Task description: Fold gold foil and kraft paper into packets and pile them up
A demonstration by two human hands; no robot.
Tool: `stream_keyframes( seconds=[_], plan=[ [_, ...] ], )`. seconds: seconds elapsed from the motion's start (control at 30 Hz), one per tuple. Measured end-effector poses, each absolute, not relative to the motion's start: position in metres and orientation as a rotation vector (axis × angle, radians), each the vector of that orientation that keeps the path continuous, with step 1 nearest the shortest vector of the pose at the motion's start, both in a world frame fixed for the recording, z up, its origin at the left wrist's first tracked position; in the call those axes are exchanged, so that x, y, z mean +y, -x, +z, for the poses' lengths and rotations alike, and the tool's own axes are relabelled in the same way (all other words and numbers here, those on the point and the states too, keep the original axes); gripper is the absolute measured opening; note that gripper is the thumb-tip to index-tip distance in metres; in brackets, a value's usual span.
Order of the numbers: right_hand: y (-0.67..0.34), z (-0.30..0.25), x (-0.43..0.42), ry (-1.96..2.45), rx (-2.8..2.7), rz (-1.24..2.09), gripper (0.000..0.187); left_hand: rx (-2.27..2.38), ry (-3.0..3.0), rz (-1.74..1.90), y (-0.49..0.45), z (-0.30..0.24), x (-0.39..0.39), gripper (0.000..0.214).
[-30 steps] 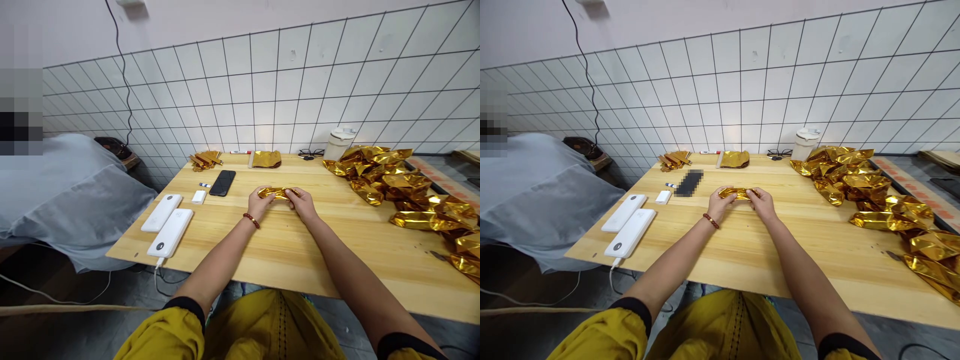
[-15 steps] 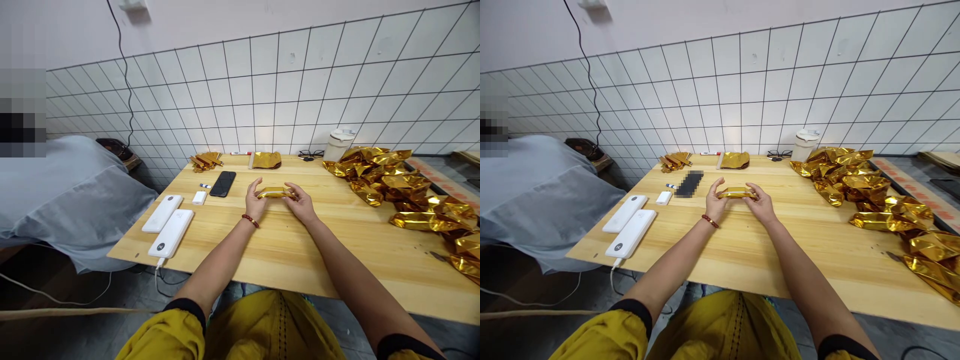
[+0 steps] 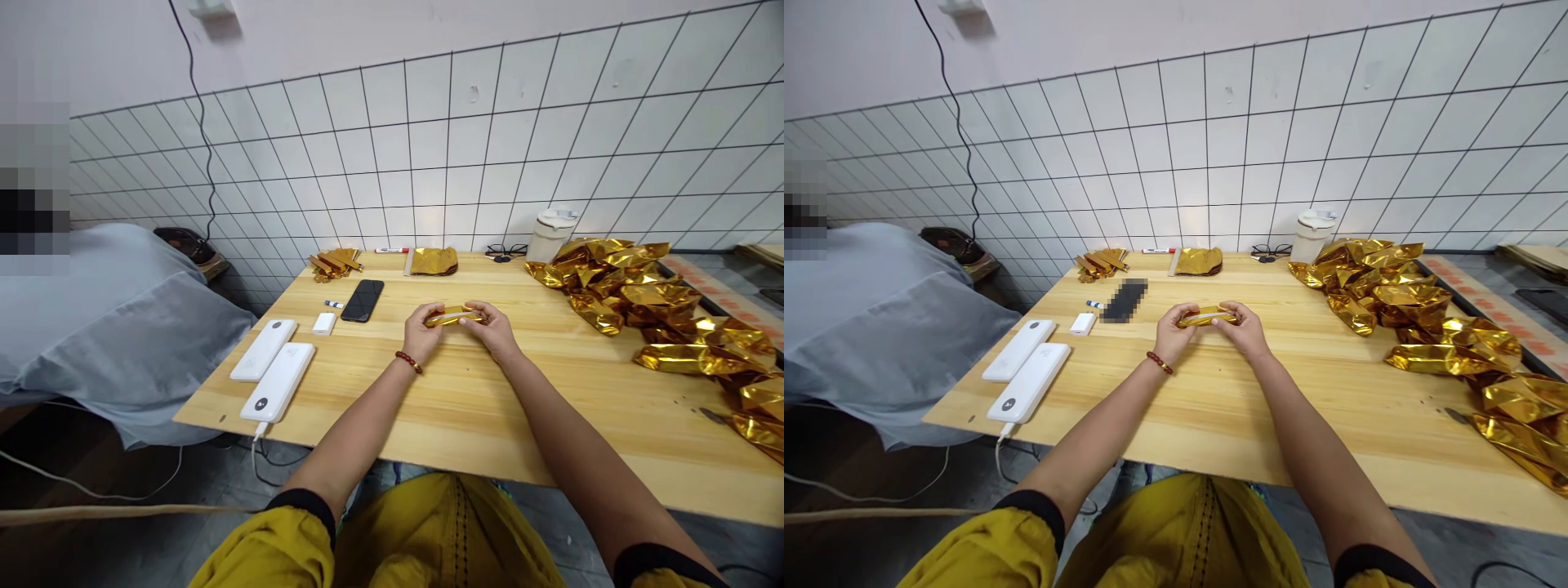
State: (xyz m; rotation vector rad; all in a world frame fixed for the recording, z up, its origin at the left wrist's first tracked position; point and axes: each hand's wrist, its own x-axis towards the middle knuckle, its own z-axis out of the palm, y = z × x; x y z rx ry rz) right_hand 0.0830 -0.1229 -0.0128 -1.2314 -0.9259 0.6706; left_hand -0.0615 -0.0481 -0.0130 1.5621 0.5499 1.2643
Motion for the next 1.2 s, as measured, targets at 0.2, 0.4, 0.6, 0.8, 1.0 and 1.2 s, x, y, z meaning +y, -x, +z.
stream_keyframes(
  seconds=[0.2, 0.4, 0.6, 0.8, 1.0, 1.2],
  plan=[
    [-0.0853, -0.012, -0.1247, 1.22, -0.889, 0.651, 0.053, 0.502, -1.656, 1.218, 0.0636, -0.0104, -0.0509, 0.039],
    [-0.0835, -0.0093, -0.1258, 1.172, -0.849, 0.74, 0.048, 0.547, -1.463, 1.219, 0.0603, -0.0164, -0.0458, 0.041],
    [-0.083, -0.0088, -0.1258, 1.222, -0.833, 0.737, 0.035, 0.553, -1.458, 1.2, 0.061, -0.0132, -0.0473, 0.037],
    [-0.0825, -0.0073, -0.1263, 1.254, -0.821, 0.727, 0.041, 0.585, -1.397, 1.196, 0.0602, -0.0145, -0.0458, 0.034],
    [-0.0816, -0.0067, -0.1276, 1.256, -0.905, 0.762, 0.062, 0.599, -1.376, 1.168, 0.0592, -0.0153, -0.0459, 0.036],
    [-0.0849, -0.0099, -0.1257, 1.239, -0.842, 0.743, 0.05, 0.53, -1.422, 1.143, 0.0598, -0.0119, -0.0515, 0.036]
  ],
)
